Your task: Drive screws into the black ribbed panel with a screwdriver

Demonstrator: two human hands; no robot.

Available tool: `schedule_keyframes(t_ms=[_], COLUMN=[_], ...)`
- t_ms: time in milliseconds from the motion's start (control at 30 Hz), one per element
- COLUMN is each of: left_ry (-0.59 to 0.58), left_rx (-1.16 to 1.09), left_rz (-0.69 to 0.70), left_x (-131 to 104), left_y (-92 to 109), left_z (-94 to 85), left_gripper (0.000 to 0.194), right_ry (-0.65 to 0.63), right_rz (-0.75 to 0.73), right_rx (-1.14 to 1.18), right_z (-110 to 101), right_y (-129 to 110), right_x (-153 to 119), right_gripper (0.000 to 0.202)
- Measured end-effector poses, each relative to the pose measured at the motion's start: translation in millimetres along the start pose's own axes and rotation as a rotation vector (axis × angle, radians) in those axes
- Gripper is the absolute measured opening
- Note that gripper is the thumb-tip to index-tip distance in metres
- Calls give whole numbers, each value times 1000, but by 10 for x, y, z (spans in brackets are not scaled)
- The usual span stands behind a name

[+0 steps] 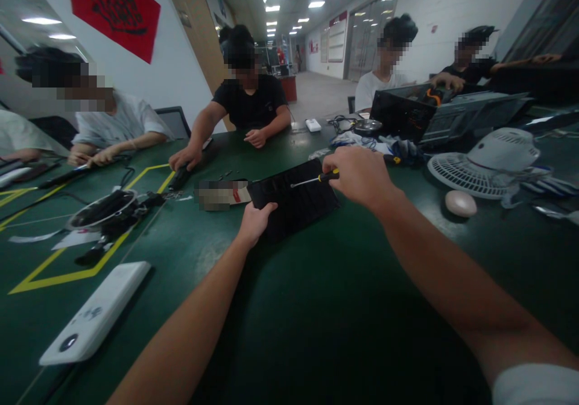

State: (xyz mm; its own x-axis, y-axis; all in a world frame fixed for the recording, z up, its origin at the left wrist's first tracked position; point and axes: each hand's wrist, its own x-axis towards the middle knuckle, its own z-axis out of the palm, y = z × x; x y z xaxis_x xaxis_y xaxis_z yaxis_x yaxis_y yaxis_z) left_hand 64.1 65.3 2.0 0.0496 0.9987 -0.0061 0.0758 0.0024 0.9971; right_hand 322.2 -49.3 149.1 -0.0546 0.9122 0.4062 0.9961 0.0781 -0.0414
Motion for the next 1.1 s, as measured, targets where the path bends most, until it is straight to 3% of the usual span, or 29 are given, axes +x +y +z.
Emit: schedule_keyframes(t_ms=[533, 1100], left_ry=[-10, 3], left_rx=[6, 1], left_rz=[28, -3], left_x=[-5, -54], left_y=[-5, 55], left_z=[-3, 10], left_gripper=[40, 41], right_ry=[-16, -186], right_rz=[41, 126], right_rx=[23, 58], right_z=[41, -27], right_y=[10, 18], right_x=[16, 20], right_gripper=[23, 25])
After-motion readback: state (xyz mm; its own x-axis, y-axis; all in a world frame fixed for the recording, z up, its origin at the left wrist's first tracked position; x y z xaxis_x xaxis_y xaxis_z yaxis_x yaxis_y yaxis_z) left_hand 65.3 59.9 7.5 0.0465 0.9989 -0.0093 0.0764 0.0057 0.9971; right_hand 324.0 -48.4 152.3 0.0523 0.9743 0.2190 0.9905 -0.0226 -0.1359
